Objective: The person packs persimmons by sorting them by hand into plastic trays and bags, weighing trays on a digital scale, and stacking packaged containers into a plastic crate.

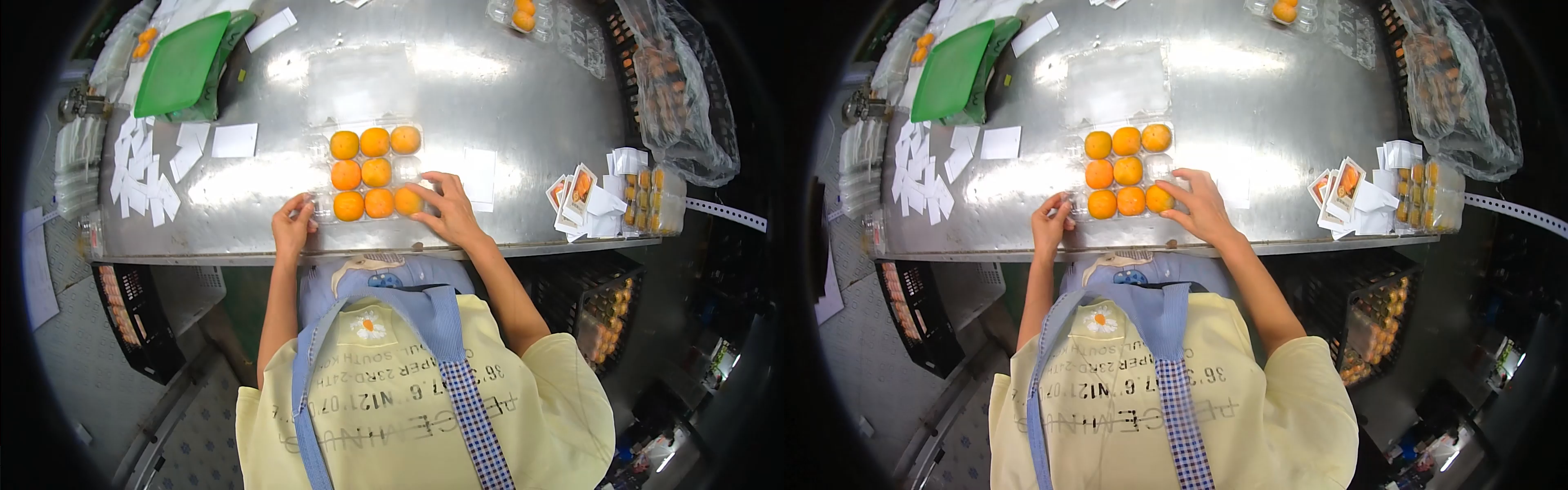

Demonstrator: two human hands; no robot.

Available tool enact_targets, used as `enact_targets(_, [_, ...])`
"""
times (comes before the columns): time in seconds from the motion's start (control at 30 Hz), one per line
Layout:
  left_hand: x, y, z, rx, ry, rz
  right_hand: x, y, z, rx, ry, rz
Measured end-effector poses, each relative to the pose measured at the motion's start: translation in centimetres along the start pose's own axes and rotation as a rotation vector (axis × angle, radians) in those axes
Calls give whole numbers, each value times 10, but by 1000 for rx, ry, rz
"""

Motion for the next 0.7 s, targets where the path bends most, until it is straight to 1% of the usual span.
enact_targets(0.13, [-21, -3, 7, -29, -1, -66, 15, 12, 9, -50, 147, 76])
enact_targets(0.2, [-35, -5, 10, -45, -4, -119, 20, 20, 20, -81, 154, 130])
enact_targets(0.33, [-58, -11, 15, -77, -7, -200, 35, 37, 21, -155, 206, 214])
enact_targets(0.47, [-83, -9, 22, -86, -3, -348, 49, 62, 20, -282, 137, 365])
enact_targets(0.6, [-87, 2, 27, -67, 81, -432, 44, 78, -2, -283, 47, 531])
enact_targets(0.7, [-85, 2, 22, -63, 97, -454, 40, 61, -16, -264, 66, 554])
Point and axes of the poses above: each hand's wrist, its own y-axis away from the middle knuckle, its own x-axis out of the back of the hand, z = x × y, the point moved 6 cm from there along -y, towards the middle knuckle, and after that the axes turned 15 degrees about -x, right-handed, at the moved point
